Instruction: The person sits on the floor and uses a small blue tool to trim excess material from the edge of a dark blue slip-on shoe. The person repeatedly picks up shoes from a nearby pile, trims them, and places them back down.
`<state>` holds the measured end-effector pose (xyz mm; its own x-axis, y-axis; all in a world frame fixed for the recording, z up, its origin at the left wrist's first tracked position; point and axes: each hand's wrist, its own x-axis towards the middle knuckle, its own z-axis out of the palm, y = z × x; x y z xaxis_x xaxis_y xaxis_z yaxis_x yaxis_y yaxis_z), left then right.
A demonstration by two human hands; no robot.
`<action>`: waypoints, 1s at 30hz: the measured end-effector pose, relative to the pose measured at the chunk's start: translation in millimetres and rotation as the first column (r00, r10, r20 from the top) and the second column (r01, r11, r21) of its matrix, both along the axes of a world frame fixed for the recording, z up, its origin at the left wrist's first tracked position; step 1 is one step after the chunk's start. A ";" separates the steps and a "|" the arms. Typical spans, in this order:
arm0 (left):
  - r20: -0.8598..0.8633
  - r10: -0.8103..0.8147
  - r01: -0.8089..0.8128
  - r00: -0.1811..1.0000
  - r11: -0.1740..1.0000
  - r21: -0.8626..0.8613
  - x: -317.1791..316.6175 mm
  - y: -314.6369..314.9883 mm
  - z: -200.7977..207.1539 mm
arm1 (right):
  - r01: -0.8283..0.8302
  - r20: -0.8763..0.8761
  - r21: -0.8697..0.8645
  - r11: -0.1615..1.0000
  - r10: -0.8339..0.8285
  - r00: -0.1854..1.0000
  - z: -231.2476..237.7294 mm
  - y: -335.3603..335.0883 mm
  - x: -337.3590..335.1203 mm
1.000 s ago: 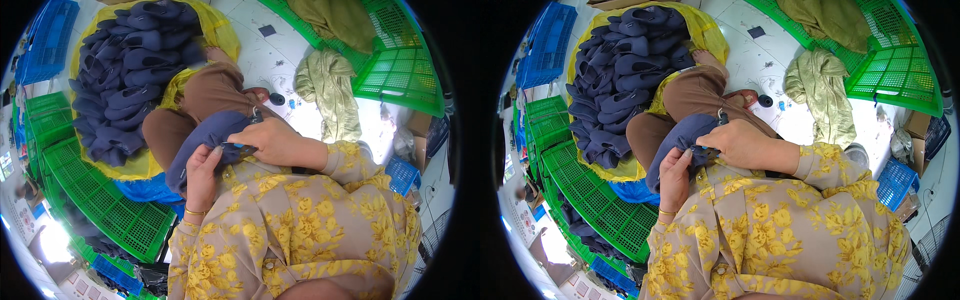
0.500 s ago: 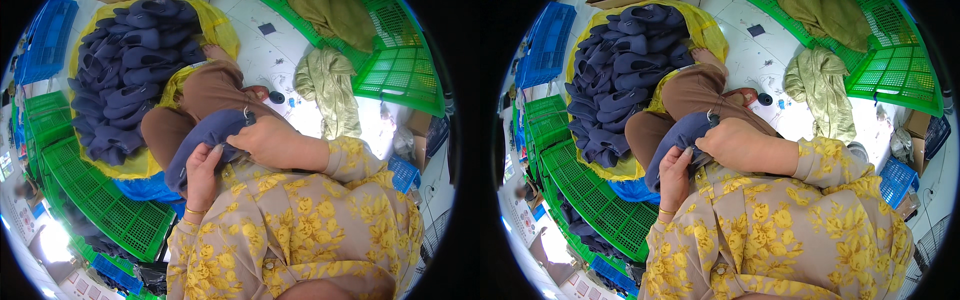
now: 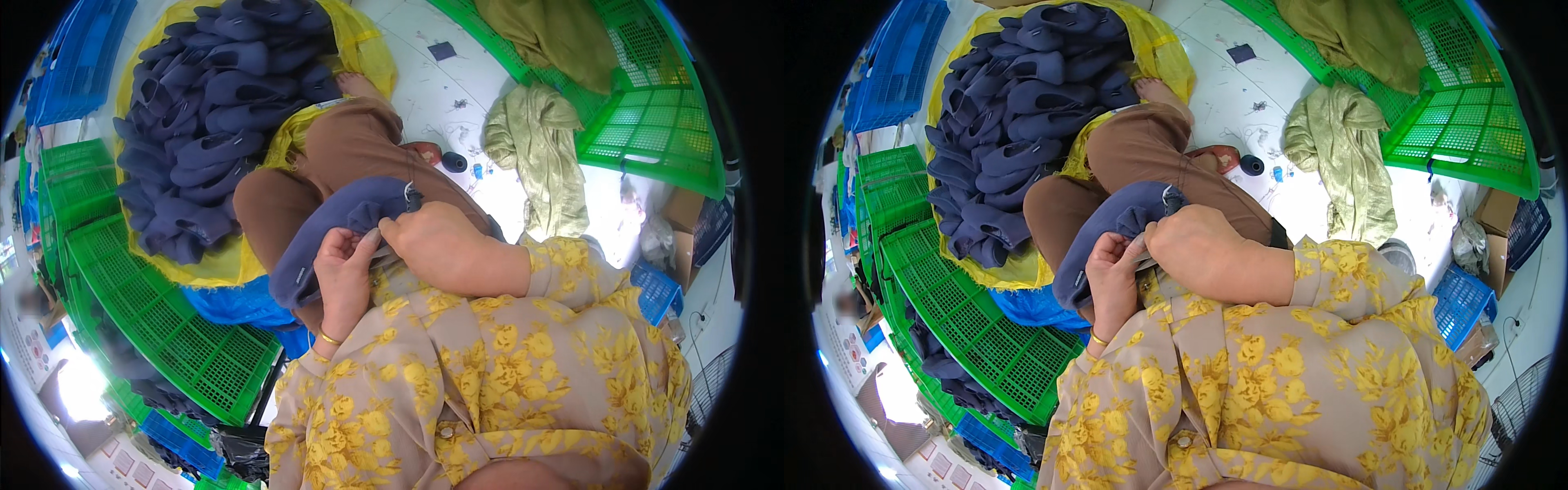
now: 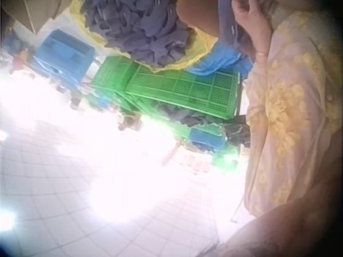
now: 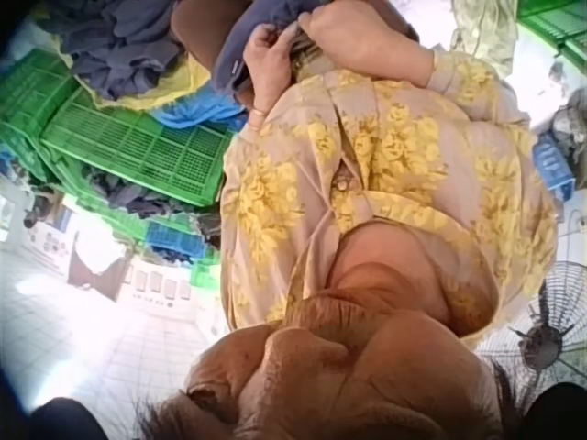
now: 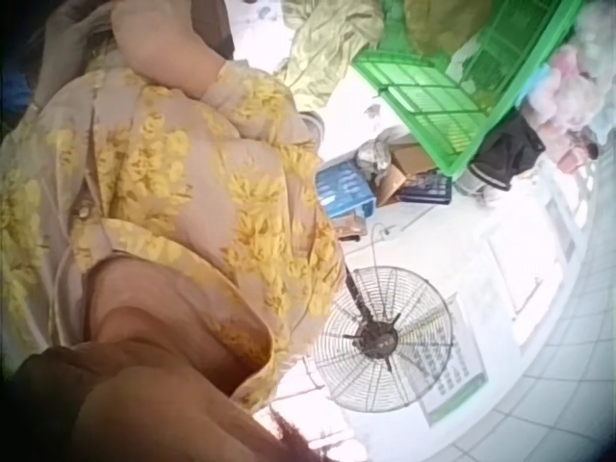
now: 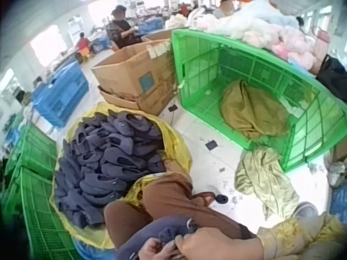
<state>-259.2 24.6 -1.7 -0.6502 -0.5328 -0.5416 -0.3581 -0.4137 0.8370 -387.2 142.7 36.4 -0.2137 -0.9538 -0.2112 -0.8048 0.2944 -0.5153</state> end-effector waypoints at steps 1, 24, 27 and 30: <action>-0.007 0.001 -0.001 1.000 1.000 -0.003 0.5 0.1 -0.4 | 0.002 -0.004 0.002 1.000 -0.002 1.000 -0.9 -0.5 0.4; 0.019 -0.061 0.056 0.998 0.979 0.196 -1.3 -19.2 11.4 | 0.113 0.429 -0.082 0.990 -0.067 0.901 -31.2 -8.8 -52.7; 0.022 -0.084 0.078 0.996 0.976 0.205 -2.5 -21.6 7.9 | 0.096 0.475 -0.093 0.991 -0.040 0.879 -33.1 -10.9 -57.5; -0.008 -0.086 0.086 0.996 0.965 0.249 -2.0 -23.5 1.1 | 0.090 0.524 -0.119 0.989 -0.014 0.852 -39.5 -13.3 -58.6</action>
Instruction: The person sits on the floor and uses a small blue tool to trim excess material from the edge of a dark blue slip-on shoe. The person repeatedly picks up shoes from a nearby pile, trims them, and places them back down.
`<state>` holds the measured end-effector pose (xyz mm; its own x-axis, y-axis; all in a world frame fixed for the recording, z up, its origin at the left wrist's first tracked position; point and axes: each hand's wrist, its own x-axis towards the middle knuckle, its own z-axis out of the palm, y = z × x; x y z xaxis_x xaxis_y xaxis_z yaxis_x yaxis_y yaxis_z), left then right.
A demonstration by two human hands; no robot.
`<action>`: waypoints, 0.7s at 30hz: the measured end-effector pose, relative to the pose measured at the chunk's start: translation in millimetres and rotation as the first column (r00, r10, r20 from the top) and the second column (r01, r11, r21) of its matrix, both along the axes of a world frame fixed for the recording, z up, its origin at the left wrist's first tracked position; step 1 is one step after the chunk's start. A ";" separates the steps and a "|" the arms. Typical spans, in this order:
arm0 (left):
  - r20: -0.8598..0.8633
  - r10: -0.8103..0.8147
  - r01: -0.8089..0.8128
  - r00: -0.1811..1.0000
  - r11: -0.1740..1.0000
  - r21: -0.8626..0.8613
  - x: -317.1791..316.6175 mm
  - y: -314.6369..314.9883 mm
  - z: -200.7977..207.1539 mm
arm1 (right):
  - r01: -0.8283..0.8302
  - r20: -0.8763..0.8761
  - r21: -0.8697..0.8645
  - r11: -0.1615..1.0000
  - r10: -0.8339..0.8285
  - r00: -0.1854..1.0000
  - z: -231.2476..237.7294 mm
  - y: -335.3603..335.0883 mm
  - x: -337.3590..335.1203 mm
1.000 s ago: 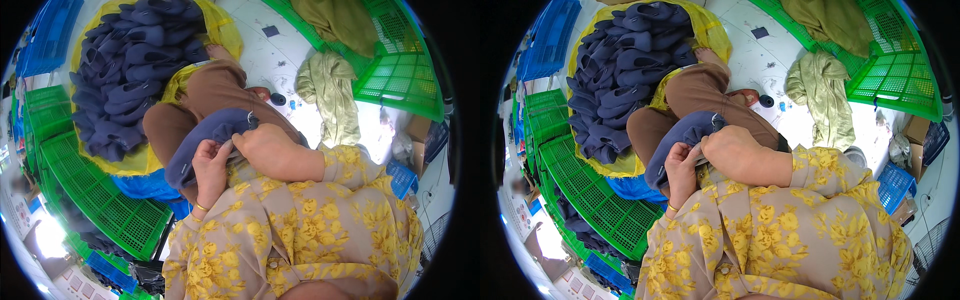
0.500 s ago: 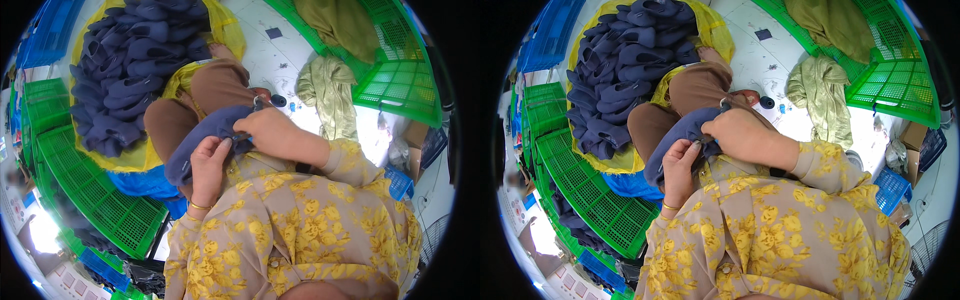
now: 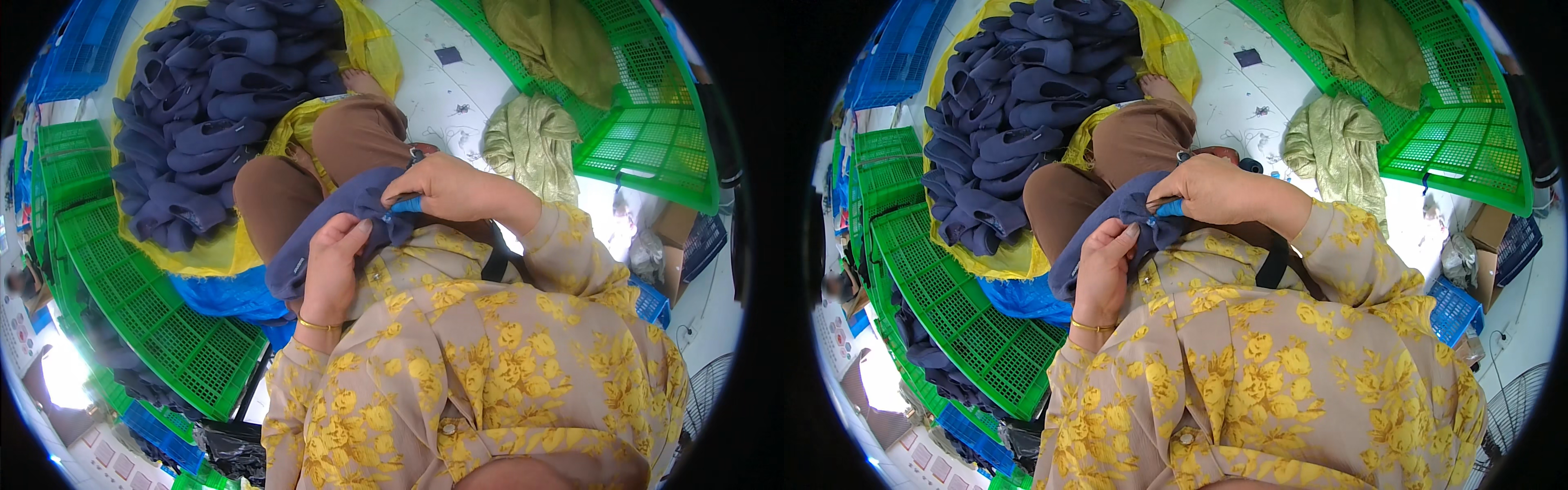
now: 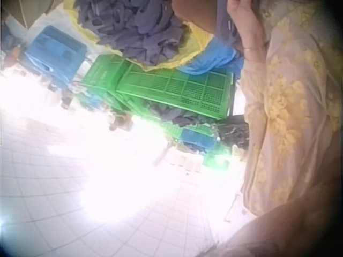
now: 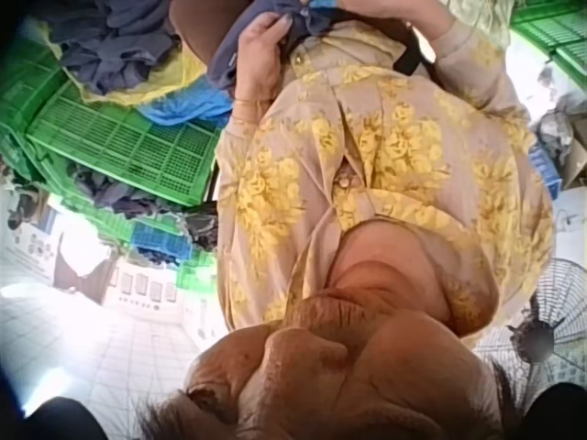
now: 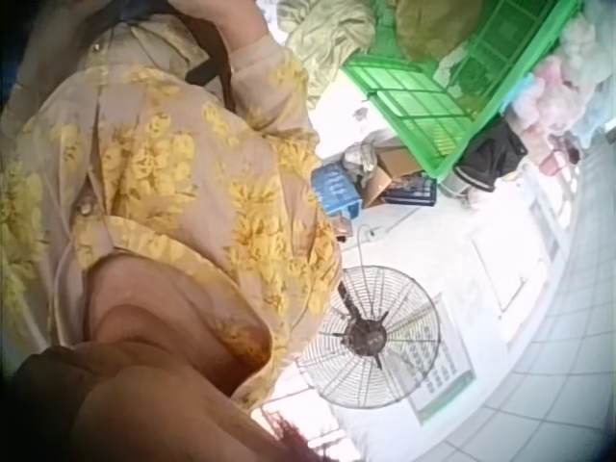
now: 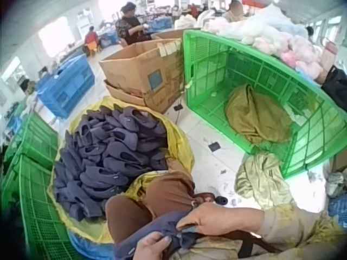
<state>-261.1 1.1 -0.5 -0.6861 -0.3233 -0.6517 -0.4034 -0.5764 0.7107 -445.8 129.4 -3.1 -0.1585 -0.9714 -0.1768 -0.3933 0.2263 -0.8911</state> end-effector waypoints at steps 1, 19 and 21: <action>-0.015 0.004 -0.003 1.000 1.000 0.021 0.6 -0.3 -1.8 | 0.003 0.015 -0.010 1.000 -0.003 1.000 -1.2 -0.6 0.2; -0.066 0.112 -0.105 0.992 0.989 0.100 4.9 -0.3 -15.8 | 0.201 -0.332 0.061 0.978 -0.170 0.928 17.0 -20.3 46.2; -0.066 0.122 -0.116 0.990 0.989 0.092 5.7 -0.6 -16.6 | 0.167 -0.297 0.142 0.976 -0.119 0.948 22.3 -22.0 43.8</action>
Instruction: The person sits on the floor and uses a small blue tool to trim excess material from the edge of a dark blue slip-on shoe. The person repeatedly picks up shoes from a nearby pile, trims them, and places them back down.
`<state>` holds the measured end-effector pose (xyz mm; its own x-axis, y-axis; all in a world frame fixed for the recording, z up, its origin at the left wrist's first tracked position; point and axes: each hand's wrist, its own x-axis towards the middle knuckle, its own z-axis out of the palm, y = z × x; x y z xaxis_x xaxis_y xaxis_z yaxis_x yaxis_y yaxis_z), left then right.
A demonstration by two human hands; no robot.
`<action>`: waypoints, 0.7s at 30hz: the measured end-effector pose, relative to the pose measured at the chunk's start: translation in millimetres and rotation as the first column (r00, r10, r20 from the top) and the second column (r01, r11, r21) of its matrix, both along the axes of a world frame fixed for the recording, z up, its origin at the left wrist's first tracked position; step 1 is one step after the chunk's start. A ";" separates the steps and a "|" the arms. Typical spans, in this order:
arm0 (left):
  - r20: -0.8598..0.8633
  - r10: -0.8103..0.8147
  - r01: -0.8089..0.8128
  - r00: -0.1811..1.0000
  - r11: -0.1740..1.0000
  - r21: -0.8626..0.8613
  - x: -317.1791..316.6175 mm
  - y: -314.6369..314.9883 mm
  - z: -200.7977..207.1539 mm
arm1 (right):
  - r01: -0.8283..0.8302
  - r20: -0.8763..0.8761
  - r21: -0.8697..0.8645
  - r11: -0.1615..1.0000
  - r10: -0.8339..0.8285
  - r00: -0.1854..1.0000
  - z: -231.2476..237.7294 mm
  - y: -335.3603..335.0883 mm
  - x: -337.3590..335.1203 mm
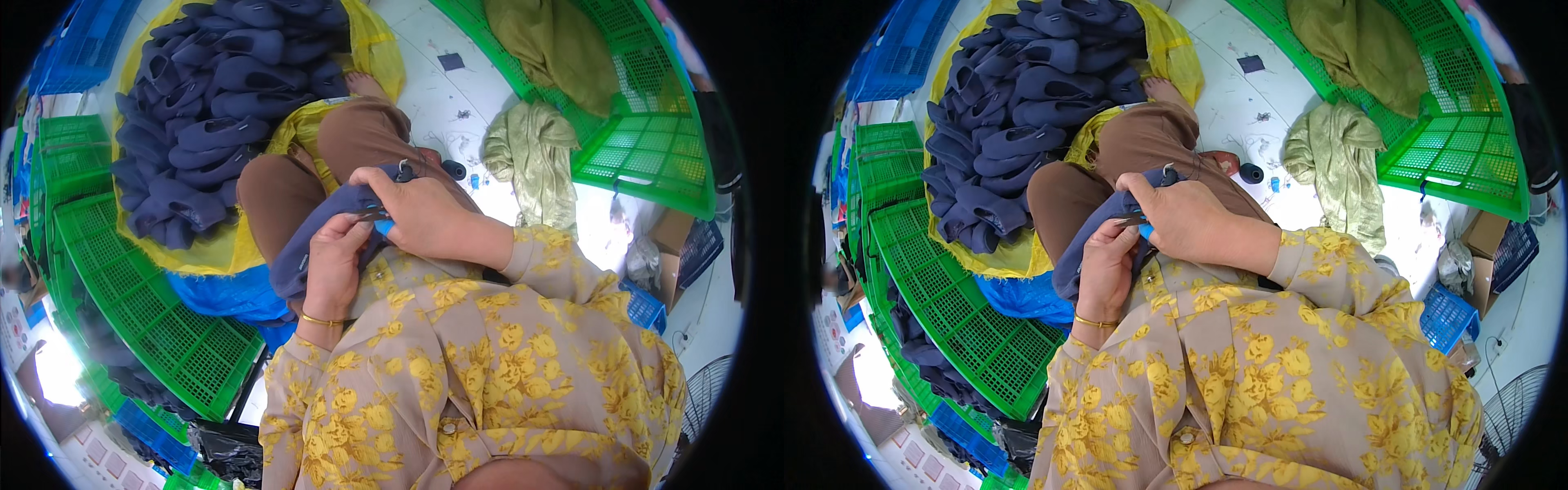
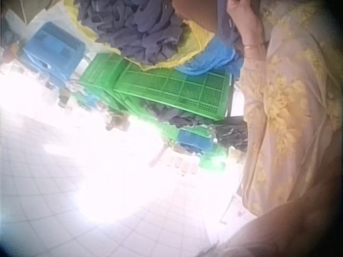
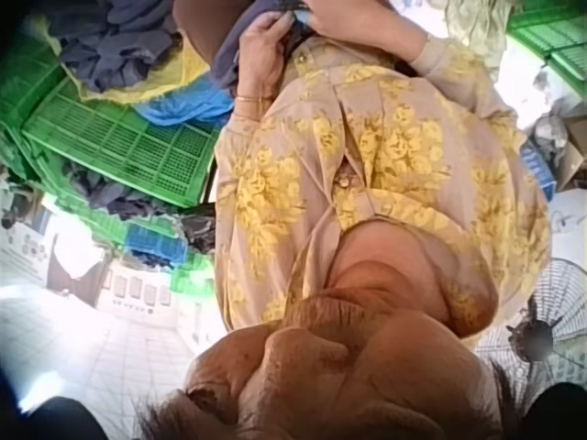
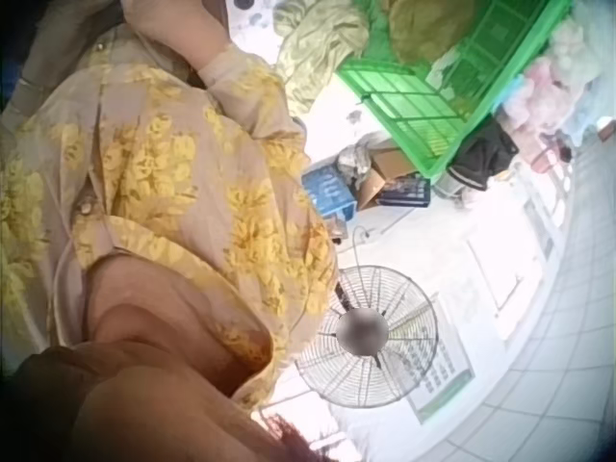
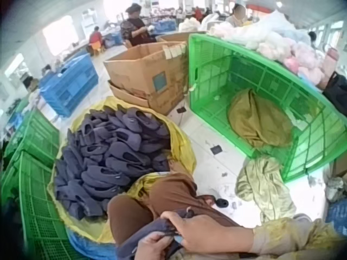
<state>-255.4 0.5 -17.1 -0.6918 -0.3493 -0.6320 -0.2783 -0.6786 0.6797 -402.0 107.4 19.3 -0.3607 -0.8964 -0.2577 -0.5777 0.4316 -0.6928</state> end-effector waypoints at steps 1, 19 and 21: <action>-0.008 0.010 -0.009 1.000 1.000 0.003 0.1 0.0 0.0 | -0.018 0.024 0.035 0.999 0.017 1.000 2.2 -1.9 -1.2; -0.002 0.070 -0.060 0.998 0.840 -0.539 14.1 18.6 -14.1 | -0.411 -0.362 -0.546 0.730 0.237 0.902 13.6 -26.1 5.1; 0.018 0.006 -0.001 1.000 0.961 -0.275 0.3 12.9 14.3 | -0.059 0.094 -0.641 0.765 0.155 0.983 37.0 -38.5 6.8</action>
<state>-255.0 13.4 -2.8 -0.6796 -0.5140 -0.5234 -0.2902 -0.4670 0.8353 -395.2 68.9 56.3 -0.2571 -0.9029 0.3444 -0.4750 -0.1923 -0.8587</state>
